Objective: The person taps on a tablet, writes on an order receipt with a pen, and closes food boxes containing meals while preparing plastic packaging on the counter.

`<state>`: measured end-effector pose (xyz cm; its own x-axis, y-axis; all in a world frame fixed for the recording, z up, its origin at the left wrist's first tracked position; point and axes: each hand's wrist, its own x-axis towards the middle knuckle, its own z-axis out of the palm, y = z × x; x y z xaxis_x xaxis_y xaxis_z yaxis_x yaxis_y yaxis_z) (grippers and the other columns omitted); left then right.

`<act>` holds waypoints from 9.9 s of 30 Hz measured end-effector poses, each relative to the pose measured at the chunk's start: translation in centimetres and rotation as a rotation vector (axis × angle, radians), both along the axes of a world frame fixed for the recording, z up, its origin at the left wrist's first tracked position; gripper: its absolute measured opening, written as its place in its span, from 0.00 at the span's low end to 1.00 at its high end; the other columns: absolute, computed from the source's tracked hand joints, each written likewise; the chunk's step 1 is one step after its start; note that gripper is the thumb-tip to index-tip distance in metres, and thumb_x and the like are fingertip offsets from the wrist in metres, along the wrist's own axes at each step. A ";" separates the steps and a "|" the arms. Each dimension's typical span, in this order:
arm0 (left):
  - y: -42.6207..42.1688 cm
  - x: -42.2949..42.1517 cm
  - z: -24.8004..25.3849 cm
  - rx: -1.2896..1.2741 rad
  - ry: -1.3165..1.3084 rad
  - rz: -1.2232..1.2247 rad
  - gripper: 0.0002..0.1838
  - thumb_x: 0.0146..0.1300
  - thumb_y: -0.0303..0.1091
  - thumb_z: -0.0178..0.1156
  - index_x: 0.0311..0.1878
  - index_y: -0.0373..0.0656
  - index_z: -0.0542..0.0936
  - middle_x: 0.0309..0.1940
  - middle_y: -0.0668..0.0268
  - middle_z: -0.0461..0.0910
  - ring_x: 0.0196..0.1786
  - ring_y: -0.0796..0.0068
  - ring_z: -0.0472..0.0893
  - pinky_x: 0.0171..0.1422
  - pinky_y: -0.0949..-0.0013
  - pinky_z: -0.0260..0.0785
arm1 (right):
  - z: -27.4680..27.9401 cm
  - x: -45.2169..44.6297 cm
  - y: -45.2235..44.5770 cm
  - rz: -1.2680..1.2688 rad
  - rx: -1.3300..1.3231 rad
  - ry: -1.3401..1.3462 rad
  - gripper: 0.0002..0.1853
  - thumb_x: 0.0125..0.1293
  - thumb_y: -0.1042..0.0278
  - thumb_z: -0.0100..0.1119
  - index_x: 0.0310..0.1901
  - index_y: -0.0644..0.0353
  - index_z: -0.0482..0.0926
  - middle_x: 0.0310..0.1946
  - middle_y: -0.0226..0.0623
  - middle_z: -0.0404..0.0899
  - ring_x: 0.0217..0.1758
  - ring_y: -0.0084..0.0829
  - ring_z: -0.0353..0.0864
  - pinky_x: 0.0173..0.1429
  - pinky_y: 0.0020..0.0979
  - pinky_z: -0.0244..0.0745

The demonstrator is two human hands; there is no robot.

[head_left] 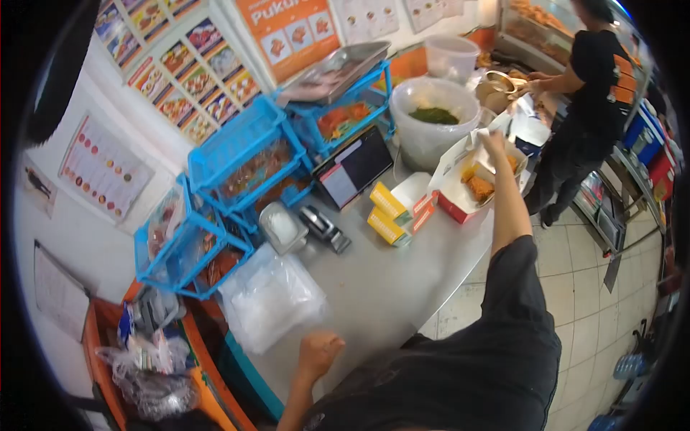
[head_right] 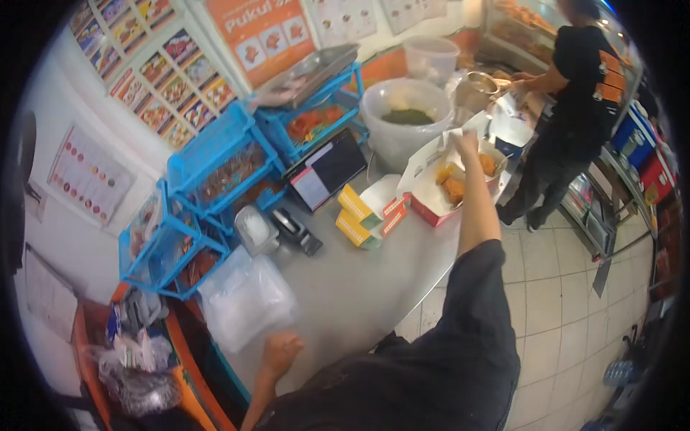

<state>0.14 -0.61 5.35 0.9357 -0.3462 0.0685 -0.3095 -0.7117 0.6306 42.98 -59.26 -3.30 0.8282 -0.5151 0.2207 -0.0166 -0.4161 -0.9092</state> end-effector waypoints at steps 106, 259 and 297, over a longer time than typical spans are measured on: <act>2.2 -1.9 -15.1 0.264 -0.070 0.235 0.41 0.55 0.61 0.60 0.66 0.45 0.66 0.73 0.61 0.55 0.76 0.57 0.49 0.74 0.44 0.39 | 0.1 -23.5 27.2 0.463 -0.945 0.264 0.12 0.57 0.64 0.57 0.26 0.66 0.80 0.27 0.53 0.80 0.32 0.50 0.81 0.36 0.45 0.73; 1.6 -1.2 -14.7 0.208 -0.036 0.351 0.52 0.39 0.66 0.68 0.68 0.54 0.65 0.73 0.65 0.56 0.76 0.62 0.50 0.78 0.51 0.38 | -6.1 -39.8 43.5 0.773 -0.250 0.093 0.09 0.60 0.78 0.58 0.26 0.61 0.68 0.22 0.30 0.75 0.22 0.14 0.68 0.27 0.20 0.64; 1.6 -1.2 -14.8 0.231 -0.029 0.338 0.55 0.36 0.69 0.68 0.69 0.55 0.64 0.73 0.64 0.54 0.76 0.62 0.48 0.78 0.51 0.37 | -6.5 -41.2 42.4 0.871 -0.044 0.231 0.08 0.58 0.79 0.58 0.26 0.61 0.69 0.19 0.26 0.71 0.21 0.16 0.69 0.25 0.20 0.64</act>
